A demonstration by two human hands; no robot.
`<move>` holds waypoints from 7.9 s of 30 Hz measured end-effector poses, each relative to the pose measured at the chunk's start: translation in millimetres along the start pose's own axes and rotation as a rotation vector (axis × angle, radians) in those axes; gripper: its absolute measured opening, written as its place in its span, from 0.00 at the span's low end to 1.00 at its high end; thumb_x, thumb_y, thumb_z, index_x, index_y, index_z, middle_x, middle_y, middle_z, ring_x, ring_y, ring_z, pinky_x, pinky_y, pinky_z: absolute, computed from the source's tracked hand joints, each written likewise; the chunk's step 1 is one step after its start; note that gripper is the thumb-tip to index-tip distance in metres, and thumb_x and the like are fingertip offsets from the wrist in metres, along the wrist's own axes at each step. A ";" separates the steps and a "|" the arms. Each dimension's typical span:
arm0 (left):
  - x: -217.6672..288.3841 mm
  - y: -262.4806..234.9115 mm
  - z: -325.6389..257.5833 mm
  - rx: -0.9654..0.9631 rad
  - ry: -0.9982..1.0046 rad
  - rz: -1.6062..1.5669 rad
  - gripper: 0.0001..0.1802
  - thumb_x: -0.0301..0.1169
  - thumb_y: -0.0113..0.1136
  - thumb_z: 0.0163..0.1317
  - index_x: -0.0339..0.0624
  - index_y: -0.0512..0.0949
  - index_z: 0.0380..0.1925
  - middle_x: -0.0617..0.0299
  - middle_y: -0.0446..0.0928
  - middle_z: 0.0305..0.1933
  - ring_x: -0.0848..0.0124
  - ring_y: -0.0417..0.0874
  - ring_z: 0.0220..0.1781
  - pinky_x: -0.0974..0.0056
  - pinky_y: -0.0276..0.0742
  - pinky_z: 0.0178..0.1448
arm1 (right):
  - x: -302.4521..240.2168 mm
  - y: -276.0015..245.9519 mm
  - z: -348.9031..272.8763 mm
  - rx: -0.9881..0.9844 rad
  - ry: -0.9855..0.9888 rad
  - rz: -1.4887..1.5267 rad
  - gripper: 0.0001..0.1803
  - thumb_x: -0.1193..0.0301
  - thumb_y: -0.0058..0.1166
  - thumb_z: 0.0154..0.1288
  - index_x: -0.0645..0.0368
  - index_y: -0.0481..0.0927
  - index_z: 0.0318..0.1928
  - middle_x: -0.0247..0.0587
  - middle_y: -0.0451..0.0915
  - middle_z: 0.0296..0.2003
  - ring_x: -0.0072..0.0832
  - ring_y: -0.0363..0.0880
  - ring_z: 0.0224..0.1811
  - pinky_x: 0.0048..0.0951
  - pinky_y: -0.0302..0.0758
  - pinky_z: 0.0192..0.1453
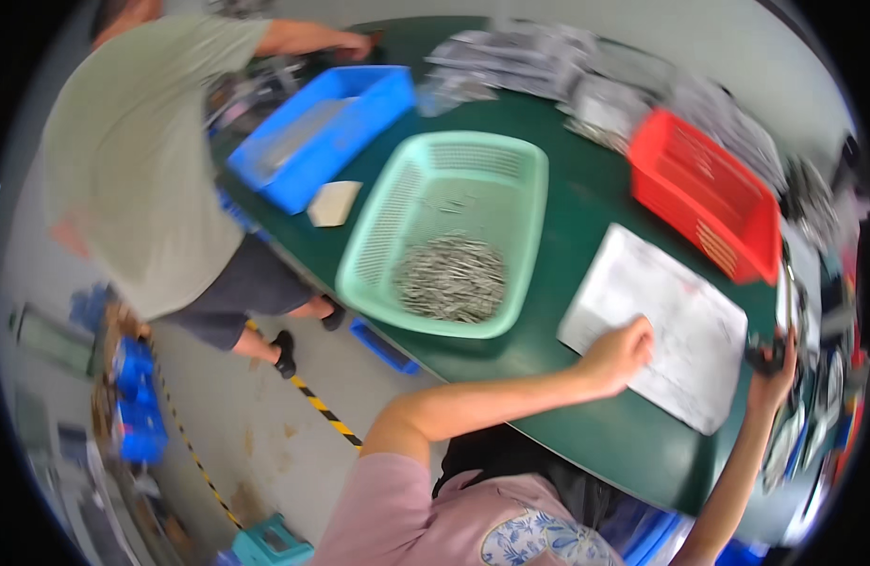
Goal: Measuring small metal pins or hardware components using a digital micrometer and a digital caliper.
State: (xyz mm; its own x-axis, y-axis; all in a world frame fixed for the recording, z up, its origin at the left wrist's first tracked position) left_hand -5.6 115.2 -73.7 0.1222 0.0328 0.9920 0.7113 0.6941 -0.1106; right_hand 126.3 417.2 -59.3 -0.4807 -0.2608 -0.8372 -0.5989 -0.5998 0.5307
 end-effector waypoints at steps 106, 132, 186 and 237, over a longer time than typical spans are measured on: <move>6.8 29.2 -32.1 -0.311 -0.250 -0.532 0.06 0.17 0.55 0.49 0.32 0.71 0.28 0.61 0.72 0.30 0.78 0.76 0.31 0.77 0.74 0.34 | 88.8 162.8 -147.0 -0.240 0.838 0.427 0.41 0.34 0.21 0.53 0.63 0.69 0.32 0.47 0.70 0.24 0.18 0.54 0.06 0.20 0.57 0.12; 15.5 30.0 -32.5 -0.329 -0.155 -0.426 0.06 0.14 0.51 0.50 0.30 0.68 0.29 0.58 0.68 0.30 0.77 0.74 0.29 0.75 0.74 0.32 | 94.7 160.4 -153.5 -0.154 0.962 0.501 0.41 0.39 0.22 0.56 0.70 0.69 0.37 0.54 0.72 0.25 0.24 0.59 0.10 0.16 0.59 0.12; 15.0 27.8 -34.7 -0.335 -0.182 -0.456 0.05 0.18 0.48 0.53 0.31 0.68 0.31 0.54 0.68 0.35 0.74 0.72 0.34 0.71 0.73 0.36 | 94.5 162.6 -155.2 -0.187 0.971 0.453 0.41 0.38 0.26 0.55 0.69 0.71 0.35 0.50 0.73 0.24 0.22 0.59 0.09 0.16 0.57 0.12; 13.5 31.0 -38.3 -0.350 -0.238 -0.463 0.07 0.17 0.50 0.52 0.32 0.67 0.32 0.56 0.68 0.37 0.77 0.70 0.37 0.74 0.67 0.37 | 97.3 160.6 -156.8 -0.189 0.975 0.385 0.40 0.38 0.25 0.56 0.68 0.71 0.36 0.47 0.73 0.24 0.22 0.58 0.09 0.16 0.57 0.12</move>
State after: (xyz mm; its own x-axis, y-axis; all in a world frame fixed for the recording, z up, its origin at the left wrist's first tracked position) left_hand 44.6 109.6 -66.1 -0.3819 -0.0276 0.9238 0.8431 0.3991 0.3605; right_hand 83.8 176.9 -76.3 0.1545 -0.9006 -0.4062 -0.3663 -0.4341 0.8231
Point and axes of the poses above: each hand's wrist, its own z-axis towards the middle knuckle, its own y-axis out of the palm, x = y × z, the point moved 10 cm from there along z, towards the middle knuckle
